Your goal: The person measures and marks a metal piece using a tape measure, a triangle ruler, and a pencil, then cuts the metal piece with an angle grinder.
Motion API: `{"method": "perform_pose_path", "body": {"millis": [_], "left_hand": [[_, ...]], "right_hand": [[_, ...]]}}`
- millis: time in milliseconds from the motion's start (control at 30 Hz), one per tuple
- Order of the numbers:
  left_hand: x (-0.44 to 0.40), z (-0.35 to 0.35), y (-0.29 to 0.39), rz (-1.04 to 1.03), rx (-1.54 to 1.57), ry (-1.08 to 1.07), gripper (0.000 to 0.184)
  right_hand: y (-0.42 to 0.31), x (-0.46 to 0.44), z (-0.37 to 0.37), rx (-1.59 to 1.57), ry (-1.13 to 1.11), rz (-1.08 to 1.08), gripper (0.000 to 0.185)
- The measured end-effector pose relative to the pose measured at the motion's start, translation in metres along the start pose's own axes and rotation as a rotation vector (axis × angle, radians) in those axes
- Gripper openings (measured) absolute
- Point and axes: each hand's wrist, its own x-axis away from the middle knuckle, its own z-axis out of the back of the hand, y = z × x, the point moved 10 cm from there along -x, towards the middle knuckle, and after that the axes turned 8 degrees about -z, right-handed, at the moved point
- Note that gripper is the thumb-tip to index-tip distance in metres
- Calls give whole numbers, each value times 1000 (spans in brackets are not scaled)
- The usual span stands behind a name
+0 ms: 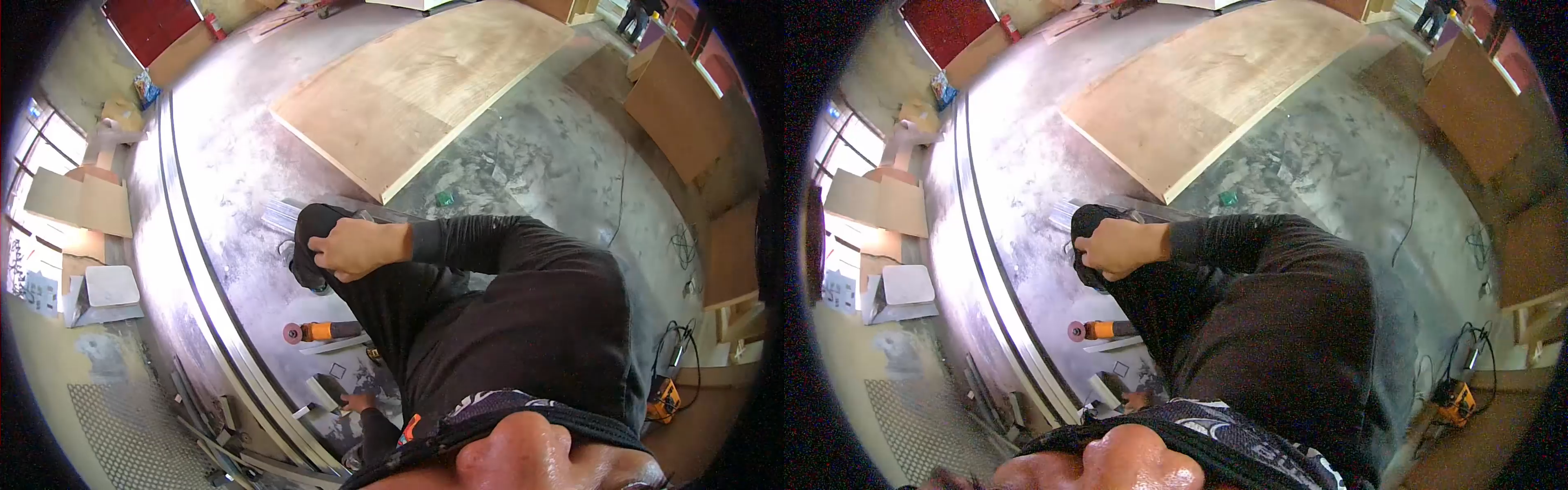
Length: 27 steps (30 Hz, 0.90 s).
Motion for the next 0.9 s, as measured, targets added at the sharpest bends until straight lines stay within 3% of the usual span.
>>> {"method": "perform_pose_path", "body": {"millis": [167,267,333,367,400,433,467,567,700,800,900], "left_hand": [[-26,-70,-1,-101,120,-198,76],[-16,-22,9,3,104,-142,74],[-8,67,54,36,243,8,72],[-37,100,82,-225,237,438,71],[-47,144,109,-497,713,690,68],[-31,220,167,-748,1197,458,65],[-22,256,196,-735,1232,395,67],[69,385,290,-1075,1025,505,56],[90,417,359,-1309,970,569,48],[99,434,379,-1377,1147,581,33],[96,431,397,-1315,1166,528,34]], "right_hand": [[4,-17,-3,14,43,-30,26],[4,-23,7,24,-2,-53,25],[2,-22,6,71,-60,-31,26],[2,-21,7,56,-28,-21,27],[-1,-20,7,46,-35,-1,27],[-2,-20,10,50,-25,14,28],[-3,-19,13,60,-14,23,29],[9,-16,24,28,27,0,31],[20,-7,50,-104,116,40,33],[32,4,63,-192,164,28,36],[42,8,61,-235,151,54,40]]}}
